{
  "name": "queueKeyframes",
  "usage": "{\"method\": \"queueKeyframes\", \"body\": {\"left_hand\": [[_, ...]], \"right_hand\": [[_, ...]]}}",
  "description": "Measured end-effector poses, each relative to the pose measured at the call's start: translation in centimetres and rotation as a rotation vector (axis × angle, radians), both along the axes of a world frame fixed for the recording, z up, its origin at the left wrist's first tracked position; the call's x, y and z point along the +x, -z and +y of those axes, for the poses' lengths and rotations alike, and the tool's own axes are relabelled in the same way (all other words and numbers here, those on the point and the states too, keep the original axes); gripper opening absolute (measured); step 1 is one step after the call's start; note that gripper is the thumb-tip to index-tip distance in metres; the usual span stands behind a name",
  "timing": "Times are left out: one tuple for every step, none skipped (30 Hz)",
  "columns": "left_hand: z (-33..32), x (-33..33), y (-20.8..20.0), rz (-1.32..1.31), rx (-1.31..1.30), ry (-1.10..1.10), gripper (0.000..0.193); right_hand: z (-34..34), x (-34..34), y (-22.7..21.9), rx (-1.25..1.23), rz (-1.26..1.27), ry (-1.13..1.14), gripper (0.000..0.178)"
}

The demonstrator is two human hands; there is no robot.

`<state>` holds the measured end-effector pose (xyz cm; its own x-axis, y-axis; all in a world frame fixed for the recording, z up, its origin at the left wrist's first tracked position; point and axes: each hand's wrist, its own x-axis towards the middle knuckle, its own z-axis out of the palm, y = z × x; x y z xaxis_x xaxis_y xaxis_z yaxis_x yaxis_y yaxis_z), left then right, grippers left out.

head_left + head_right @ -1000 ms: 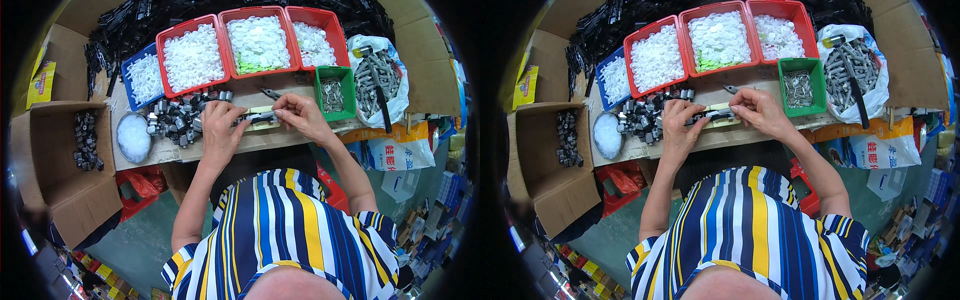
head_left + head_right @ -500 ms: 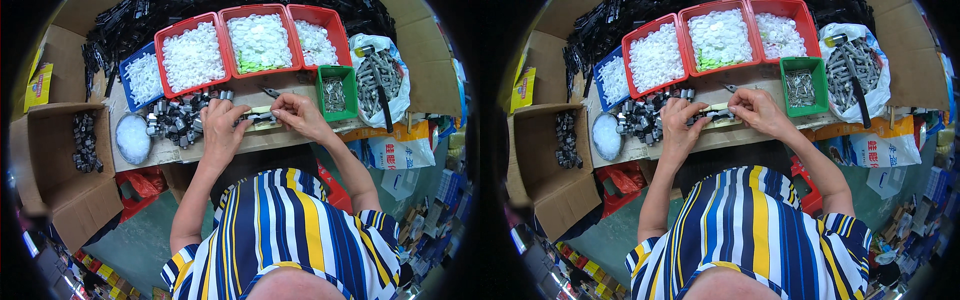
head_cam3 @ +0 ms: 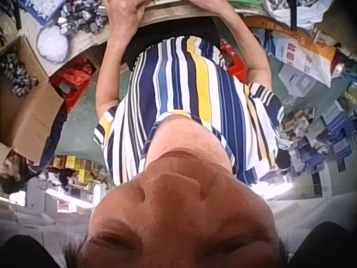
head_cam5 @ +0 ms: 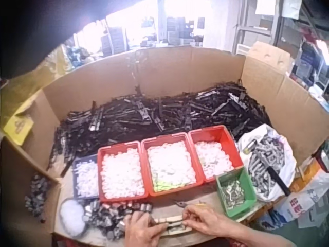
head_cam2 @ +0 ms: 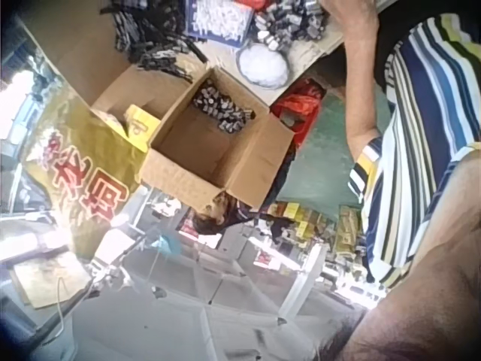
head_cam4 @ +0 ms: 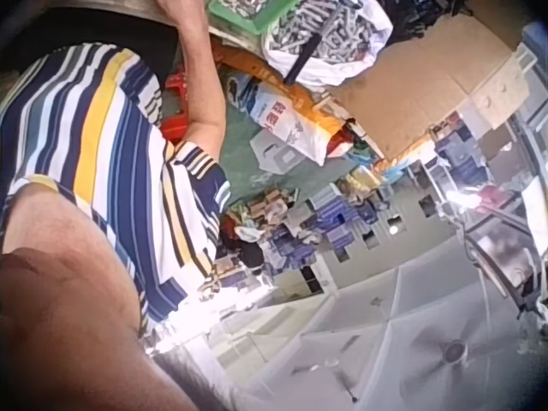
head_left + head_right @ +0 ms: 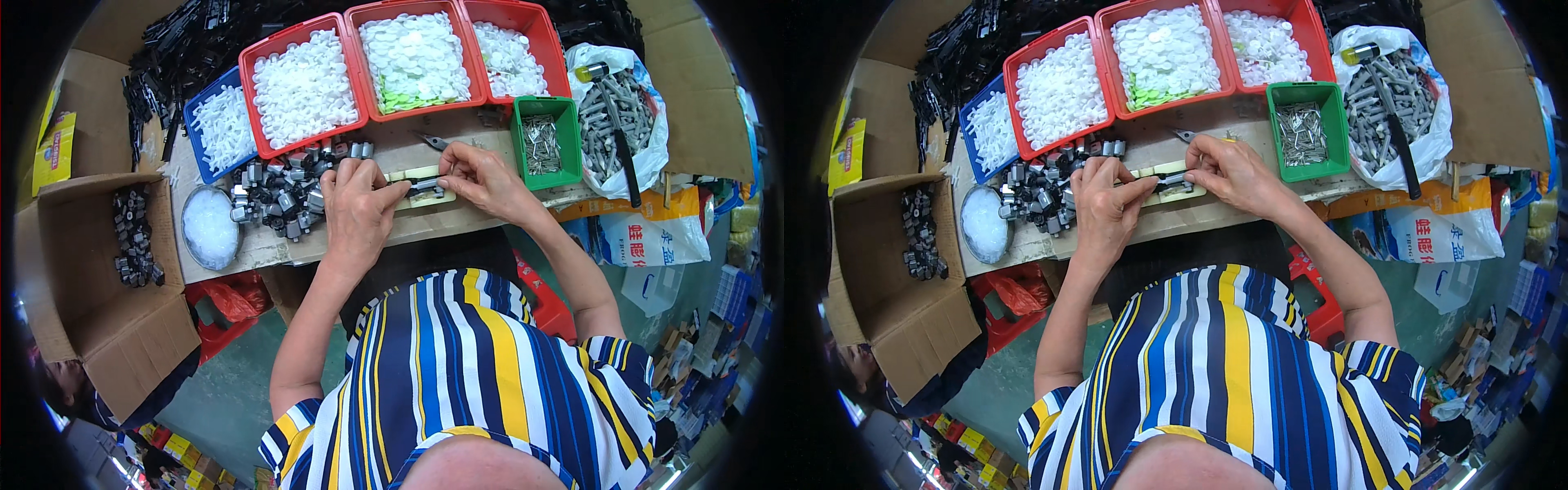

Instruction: The person assembles small metal lock bodies by hand. They pick up a lock body, insert a white plastic component and a metal pin, and use pliers to secure the assembly. The completed units are placed into a cardboard box. The process is repeated continuously throughout the clip.

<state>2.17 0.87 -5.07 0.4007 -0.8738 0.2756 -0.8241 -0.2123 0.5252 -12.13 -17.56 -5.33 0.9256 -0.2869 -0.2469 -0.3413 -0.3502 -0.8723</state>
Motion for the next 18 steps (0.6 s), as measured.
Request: {"method": "queueKeyframes", "body": {"left_hand": [[-0.1,0.1,-0.1,-0.007,-0.001,0.001,0.017],[-0.1,0.1,-0.2,-0.014,0.009,0.0,0.017],[0.0,0.1,-0.2,-0.022,0.018,-0.001,0.017],[-0.2,0.1,-0.3,-0.031,0.017,0.0,0.018],[-0.3,0.0,-0.2,-0.026,0.009,-0.001,0.018],[-0.2,0.0,-0.3,-0.018,0.012,-0.007,0.018],[-0.2,0.0,-0.3,-0.012,0.007,-0.012,0.018],[-0.3,0.0,-0.4,-0.006,0.002,-0.015,0.018],[-0.3,-0.1,-0.6,-0.022,0.003,-0.01,0.017],[-0.2,-0.2,-0.6,-0.011,0.006,-0.012,0.017],[-0.3,-0.2,-0.6,-0.011,0.006,-0.01,0.016],[-0.4,-0.1,-0.6,-0.012,0.005,-0.009,0.015],[-0.3,-0.2,-0.5,-0.008,0.009,-0.01,0.016],[-0.2,-0.2,-0.4,-0.008,0.003,-0.002,0.017],[-0.2,-0.2,-0.2,-0.008,-0.002,0.005,0.019],[0.1,-0.1,0.0,-0.005,-0.008,0.01,0.02],[0.4,-0.1,0.2,-0.008,0.01,0.016,0.023],[0.5,-0.1,0.2,-0.009,0.004,0.016,0.023]], "right_hand": [[0.1,0.0,-0.2,-0.036,-0.057,-0.007,0.017],[0.2,-0.1,-0.2,-0.072,-0.113,-0.014,0.018],[0.3,-0.2,0.0,-0.113,-0.171,-0.027,0.018],[0.2,-0.4,0.6,-0.163,-0.231,-0.04,0.019],[0.1,-0.6,1.1,-0.215,-0.29,-0.052,0.019],[0.3,-0.7,1.6,-0.218,-0.324,-0.055,0.018],[0.3,-0.7,1.8,-0.224,-0.34,-0.05,0.018],[0.3,-0.8,2.0,-0.229,-0.356,-0.045,0.019],[0.3,-0.8,2.2,-0.23,-0.355,-0.053,0.019],[0.4,-0.9,2.5,-0.26,-0.385,-0.048,0.019],[0.4,-1.0,2.6,-0.266,-0.377,-0.051,0.019],[0.2,-1.0,2.4,-0.27,-0.369,-0.054,0.02],[-0.1,-0.9,2.1,-0.262,-0.33,-0.092,0.021],[-0.6,-0.8,1.6,-0.317,-0.329,-0.112,0.021],[-1.4,-0.4,1.0,-0.372,-0.327,-0.132,0.022],[-2.2,0.1,0.3,-0.427,-0.321,-0.155,0.023],[-3.4,0.9,-0.5,-0.415,-0.33,-0.121,0.024],[-5.0,1.9,-1.9,-0.397,-0.372,-0.077,0.02]]}}
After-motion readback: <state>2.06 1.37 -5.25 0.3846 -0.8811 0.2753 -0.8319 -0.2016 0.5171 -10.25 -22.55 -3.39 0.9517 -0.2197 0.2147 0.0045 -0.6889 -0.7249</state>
